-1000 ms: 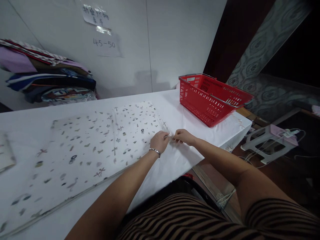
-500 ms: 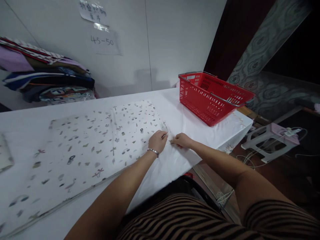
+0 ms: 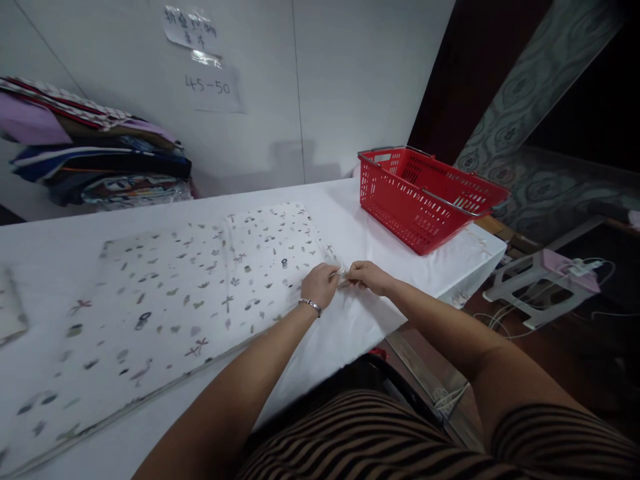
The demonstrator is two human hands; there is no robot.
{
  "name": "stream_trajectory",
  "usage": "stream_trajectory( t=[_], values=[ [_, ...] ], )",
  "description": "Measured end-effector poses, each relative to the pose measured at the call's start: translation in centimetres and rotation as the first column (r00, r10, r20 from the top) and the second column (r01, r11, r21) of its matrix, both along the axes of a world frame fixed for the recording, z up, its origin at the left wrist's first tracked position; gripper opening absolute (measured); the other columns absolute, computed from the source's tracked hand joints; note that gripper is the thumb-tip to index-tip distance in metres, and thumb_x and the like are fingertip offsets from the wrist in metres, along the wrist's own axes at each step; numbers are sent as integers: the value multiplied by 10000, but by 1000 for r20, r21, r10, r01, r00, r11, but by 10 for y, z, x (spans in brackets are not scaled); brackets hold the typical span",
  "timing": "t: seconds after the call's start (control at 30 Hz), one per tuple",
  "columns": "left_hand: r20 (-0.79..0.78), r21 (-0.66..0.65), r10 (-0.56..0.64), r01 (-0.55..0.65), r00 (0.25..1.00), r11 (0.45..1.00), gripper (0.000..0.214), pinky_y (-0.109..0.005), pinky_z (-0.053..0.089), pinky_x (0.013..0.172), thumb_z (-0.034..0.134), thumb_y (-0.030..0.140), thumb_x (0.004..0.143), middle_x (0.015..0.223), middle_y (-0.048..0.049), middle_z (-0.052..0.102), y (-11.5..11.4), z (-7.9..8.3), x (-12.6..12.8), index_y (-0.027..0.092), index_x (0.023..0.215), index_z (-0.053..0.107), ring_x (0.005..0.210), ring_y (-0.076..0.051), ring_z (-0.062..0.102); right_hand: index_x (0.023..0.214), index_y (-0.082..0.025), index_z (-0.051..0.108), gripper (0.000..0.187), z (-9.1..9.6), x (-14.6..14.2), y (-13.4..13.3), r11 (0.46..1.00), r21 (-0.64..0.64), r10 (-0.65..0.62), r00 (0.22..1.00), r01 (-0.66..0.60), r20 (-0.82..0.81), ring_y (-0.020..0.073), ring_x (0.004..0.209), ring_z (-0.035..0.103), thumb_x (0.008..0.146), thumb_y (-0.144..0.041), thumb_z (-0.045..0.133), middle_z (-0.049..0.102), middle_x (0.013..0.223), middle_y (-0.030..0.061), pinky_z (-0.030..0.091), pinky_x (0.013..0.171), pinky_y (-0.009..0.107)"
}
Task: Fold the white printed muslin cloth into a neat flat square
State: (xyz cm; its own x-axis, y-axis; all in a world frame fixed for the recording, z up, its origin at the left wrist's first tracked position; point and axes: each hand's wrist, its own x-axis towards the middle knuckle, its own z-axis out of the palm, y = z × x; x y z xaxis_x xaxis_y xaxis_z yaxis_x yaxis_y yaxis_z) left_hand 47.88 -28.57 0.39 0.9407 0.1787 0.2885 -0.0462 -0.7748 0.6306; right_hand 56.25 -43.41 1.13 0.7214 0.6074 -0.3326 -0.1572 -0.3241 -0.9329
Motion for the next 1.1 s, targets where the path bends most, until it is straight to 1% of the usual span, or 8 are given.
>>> stream_trajectory(
  t=[0.1, 0.23, 0.57, 0.73, 0.9, 1.03, 1.07, 1.1],
  values=[
    [0, -3, -5, 5, 1000, 1000, 198, -267, 437, 801, 508, 202, 808, 915, -29, 647, -3, 0, 2, 227, 928, 664, 894, -158, 582, 621, -180, 457, 271, 5, -2, 3, 991, 133, -12, 998, 19, -58, 71, 480, 510, 615, -325, 686, 598, 542, -26, 318, 428, 168],
    [-12, 8, -8, 8, 1000, 1000, 218, -268, 433, 803, 488, 229, 829, 934, -28, 648, -4, 2, 2, 241, 959, 663, 910, -160, 579, 651, -179, 471, 278, 8, -4, 5, 978, 201, -46, 998, 55, -53, 78, 484, 524, 579, -311, 705, 600, 555, -30, 346, 443, 179],
    [-62, 84, -25, 30, 998, 996, 221, -264, 420, 764, 459, 222, 847, 918, -26, 639, -6, 9, 0, 250, 923, 665, 907, -162, 569, 683, -185, 470, 220, 14, -2, 5, 984, 171, -65, 996, 54, 60, 84, 461, 526, 558, -217, 649, 622, 568, -31, 314, 385, 170],
    [-95, 102, 2, 7, 995, 995, 223, -261, 417, 740, 453, 224, 845, 923, -26, 639, -6, 11, 0, 251, 905, 666, 897, -164, 573, 693, -186, 473, 207, 15, 0, 5, 987, 152, -56, 996, 44, 74, 88, 467, 538, 569, -220, 635, 636, 587, -18, 313, 384, 169],
    [-59, 133, -40, 47, 997, 990, 180, -260, 414, 728, 496, 285, 831, 921, -26, 634, -7, 11, -3, 255, 921, 648, 890, -171, 577, 693, -190, 461, 198, 19, 1, 6, 987, 151, -57, 996, 46, 68, 96, 470, 552, 584, -227, 622, 647, 606, -7, 306, 382, 171],
    [-67, 174, 0, 12, 998, 985, 209, -274, 409, 700, 518, 339, 824, 928, -41, 621, -6, 14, -1, 233, 967, 627, 856, -186, 578, 734, -188, 465, 178, 22, 2, 7, 986, 168, -36, 993, 17, 116, 92, 472, 547, 634, -249, 599, 662, 671, 12, 307, 387, 169],
    [-75, 174, 20, -6, 997, 985, 206, -275, 406, 690, 508, 335, 830, 924, -42, 621, -5, 15, 0, 230, 962, 627, 844, -185, 579, 761, -186, 473, 161, 21, 3, 7, 990, 144, -36, 987, 14, 155, 89, 485, 549, 664, -259, 580, 667, 709, 19, 314, 394, 167],
    [-85, 170, 35, -20, 996, 985, 197, -275, 403, 683, 498, 324, 836, 921, -39, 624, -3, 17, 1, 231, 950, 631, 839, -183, 581, 791, -185, 482, 136, 20, 5, 8, 997, 77, -36, 976, 20, 213, 84, 498, 552, 702, -264, 548, 670, 746, 24, 323, 404, 165]
  ],
)
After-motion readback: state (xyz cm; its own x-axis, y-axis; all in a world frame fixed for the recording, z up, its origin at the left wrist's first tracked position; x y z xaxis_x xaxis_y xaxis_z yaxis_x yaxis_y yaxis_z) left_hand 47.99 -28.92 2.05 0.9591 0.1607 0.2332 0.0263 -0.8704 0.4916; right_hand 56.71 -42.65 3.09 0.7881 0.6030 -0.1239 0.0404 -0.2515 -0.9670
